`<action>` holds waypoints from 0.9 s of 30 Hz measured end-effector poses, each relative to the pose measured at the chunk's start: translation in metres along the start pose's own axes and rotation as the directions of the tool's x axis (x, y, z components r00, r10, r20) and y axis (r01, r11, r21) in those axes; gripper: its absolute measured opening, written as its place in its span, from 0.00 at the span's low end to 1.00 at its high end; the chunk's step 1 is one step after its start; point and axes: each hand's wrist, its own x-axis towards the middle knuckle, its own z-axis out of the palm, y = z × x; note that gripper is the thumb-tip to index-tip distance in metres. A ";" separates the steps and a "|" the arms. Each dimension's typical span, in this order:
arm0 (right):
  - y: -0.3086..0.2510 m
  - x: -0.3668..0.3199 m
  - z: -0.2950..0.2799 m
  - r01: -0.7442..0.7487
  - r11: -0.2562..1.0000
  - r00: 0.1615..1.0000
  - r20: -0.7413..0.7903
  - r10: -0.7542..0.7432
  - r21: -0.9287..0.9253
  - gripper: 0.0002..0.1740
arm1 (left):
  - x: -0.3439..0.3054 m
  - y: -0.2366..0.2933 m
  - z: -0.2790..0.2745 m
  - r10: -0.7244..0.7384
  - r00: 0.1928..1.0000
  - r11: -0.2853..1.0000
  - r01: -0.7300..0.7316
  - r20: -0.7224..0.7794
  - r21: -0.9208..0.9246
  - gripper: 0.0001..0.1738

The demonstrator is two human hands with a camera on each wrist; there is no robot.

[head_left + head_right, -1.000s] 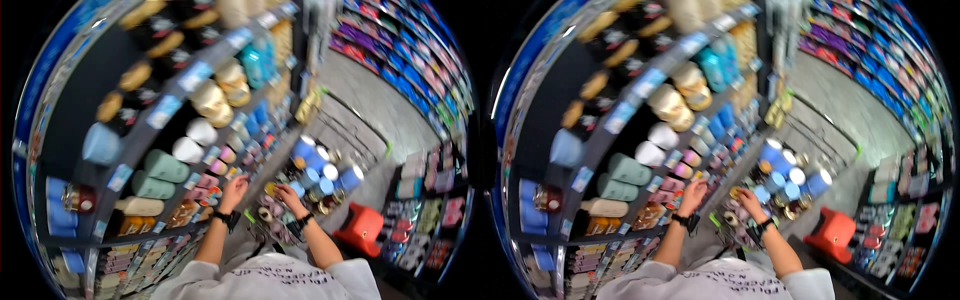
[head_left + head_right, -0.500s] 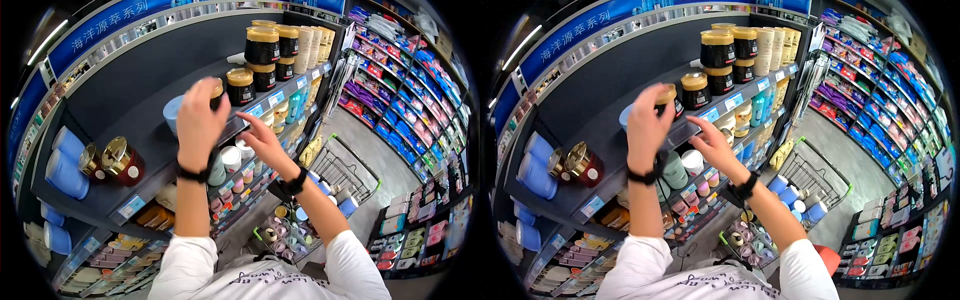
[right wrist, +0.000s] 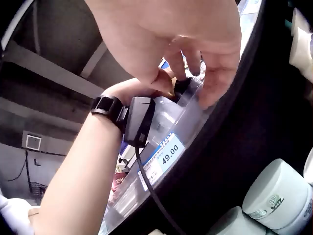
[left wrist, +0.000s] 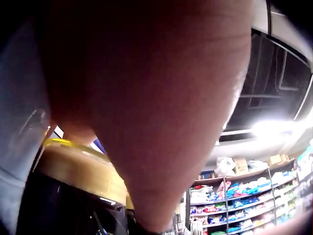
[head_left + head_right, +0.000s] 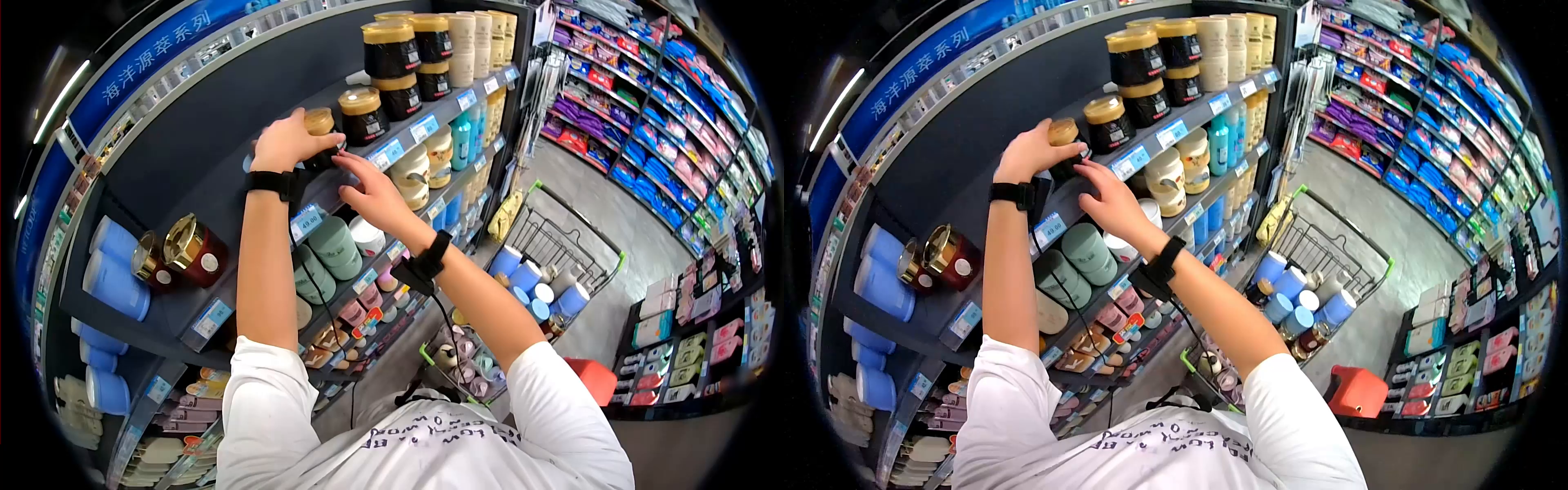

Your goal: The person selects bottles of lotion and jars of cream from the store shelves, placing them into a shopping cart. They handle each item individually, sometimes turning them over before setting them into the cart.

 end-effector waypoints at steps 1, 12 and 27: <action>0.000 -0.001 0.000 -0.002 1.000 1.000 0.006 0.002 0.002 0.30 | -0.001 0.002 0.002 0.007 1.000 1.000 -0.007 0.013 0.002 0.50; 0.019 0.025 0.018 0.149 0.988 0.983 -0.114 -0.144 0.034 0.45 | 0.034 -0.029 0.022 0.147 0.973 0.982 -0.165 -0.178 -0.096 0.35; -0.003 -0.251 -0.151 -0.291 0.859 0.944 -0.017 0.328 0.420 0.36 | -0.179 0.166 0.077 0.616 0.774 0.622 -0.593 -0.149 -0.511 0.43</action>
